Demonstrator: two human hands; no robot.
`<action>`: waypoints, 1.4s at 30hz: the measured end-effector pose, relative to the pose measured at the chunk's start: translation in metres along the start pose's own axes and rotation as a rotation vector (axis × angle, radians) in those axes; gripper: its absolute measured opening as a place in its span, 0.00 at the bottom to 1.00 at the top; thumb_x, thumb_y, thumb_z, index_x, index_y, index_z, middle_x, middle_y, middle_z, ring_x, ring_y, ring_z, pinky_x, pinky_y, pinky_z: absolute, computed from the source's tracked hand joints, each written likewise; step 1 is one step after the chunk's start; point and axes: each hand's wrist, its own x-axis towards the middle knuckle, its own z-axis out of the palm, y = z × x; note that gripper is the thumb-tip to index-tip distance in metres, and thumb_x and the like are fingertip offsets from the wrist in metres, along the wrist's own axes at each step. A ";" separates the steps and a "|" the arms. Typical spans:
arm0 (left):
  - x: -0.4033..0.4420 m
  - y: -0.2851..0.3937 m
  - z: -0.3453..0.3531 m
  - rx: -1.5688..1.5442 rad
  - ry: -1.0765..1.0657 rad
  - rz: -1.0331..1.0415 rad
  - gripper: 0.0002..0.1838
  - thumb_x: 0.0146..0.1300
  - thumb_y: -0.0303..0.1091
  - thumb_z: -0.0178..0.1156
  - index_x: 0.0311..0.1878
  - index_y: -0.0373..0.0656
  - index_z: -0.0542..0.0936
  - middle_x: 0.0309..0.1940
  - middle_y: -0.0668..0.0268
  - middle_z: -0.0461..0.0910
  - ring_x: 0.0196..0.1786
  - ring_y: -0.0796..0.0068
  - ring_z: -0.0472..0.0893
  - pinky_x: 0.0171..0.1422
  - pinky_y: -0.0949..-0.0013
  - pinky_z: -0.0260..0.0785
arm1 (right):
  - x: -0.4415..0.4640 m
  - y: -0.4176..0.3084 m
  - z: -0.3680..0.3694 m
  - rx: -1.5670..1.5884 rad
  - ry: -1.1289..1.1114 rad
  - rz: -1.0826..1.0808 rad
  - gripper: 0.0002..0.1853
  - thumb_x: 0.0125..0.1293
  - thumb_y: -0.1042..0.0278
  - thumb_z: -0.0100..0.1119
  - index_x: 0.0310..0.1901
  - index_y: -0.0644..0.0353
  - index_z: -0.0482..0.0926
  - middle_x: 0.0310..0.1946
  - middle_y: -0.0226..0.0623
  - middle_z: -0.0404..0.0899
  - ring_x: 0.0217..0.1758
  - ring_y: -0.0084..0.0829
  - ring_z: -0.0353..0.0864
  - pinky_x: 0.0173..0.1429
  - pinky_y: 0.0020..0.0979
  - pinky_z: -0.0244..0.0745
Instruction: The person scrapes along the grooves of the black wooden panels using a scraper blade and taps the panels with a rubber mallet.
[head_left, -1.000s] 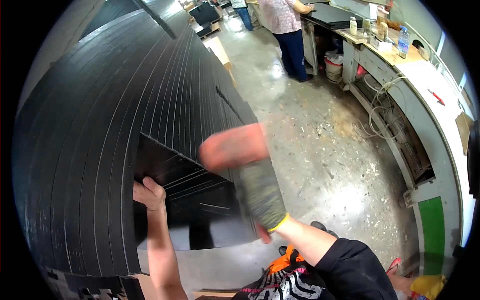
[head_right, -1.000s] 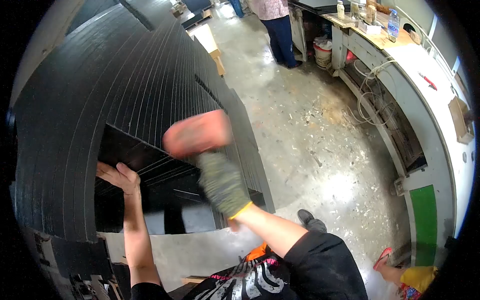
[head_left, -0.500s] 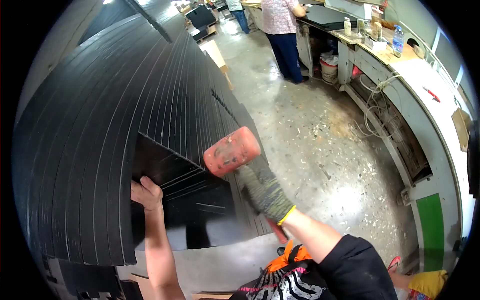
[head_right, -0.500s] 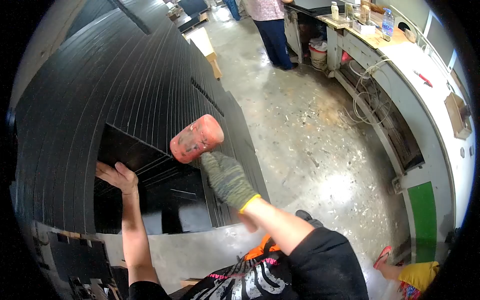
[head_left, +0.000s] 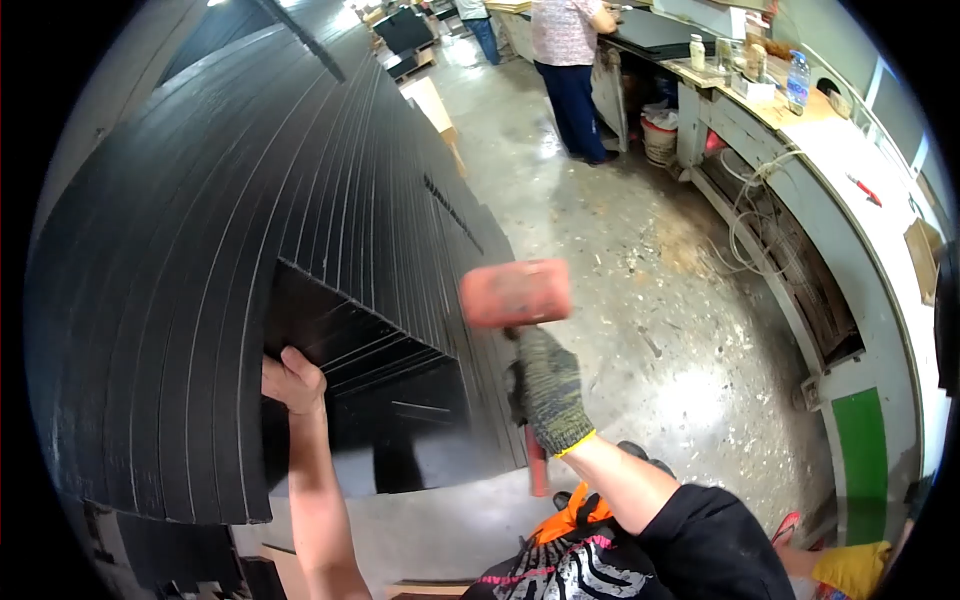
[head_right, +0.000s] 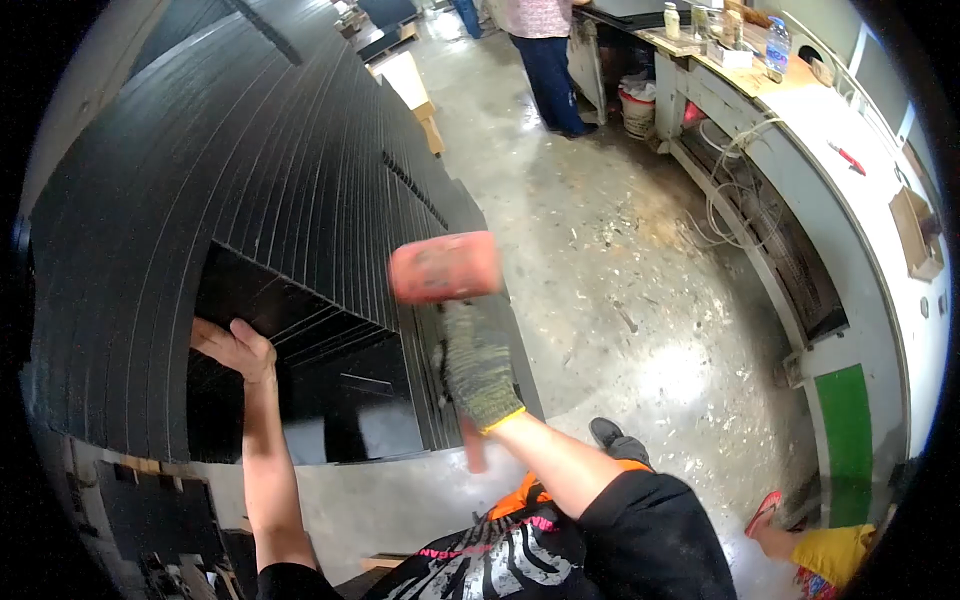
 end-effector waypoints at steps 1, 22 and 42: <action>0.000 0.000 -0.001 -0.008 -0.047 0.003 0.36 0.71 0.48 0.40 0.71 0.28 0.53 0.71 0.40 0.51 0.73 0.45 0.53 0.75 0.51 0.43 | 0.000 0.000 0.001 0.018 0.012 0.019 0.16 0.73 0.61 0.41 0.53 0.60 0.73 0.34 0.54 0.76 0.39 0.54 0.75 0.45 0.48 0.70; 0.000 -0.006 -0.001 -0.009 -0.073 0.001 0.36 0.71 0.49 0.41 0.72 0.31 0.56 0.70 0.43 0.57 0.70 0.45 0.59 0.72 0.52 0.50 | 0.029 -0.026 0.007 -0.224 -0.118 -0.437 0.16 0.68 0.61 0.49 0.53 0.58 0.73 0.24 0.37 0.72 0.24 0.35 0.71 0.27 0.37 0.67; -0.013 -0.013 0.004 -0.031 -0.073 -0.074 0.32 0.69 0.46 0.45 0.67 0.28 0.65 0.65 0.42 0.66 0.66 0.44 0.68 0.70 0.54 0.58 | 0.011 -0.056 0.018 -0.333 0.089 -0.529 0.14 0.56 0.73 0.56 0.45 0.59 0.73 0.31 0.46 0.77 0.35 0.50 0.75 0.39 0.47 0.71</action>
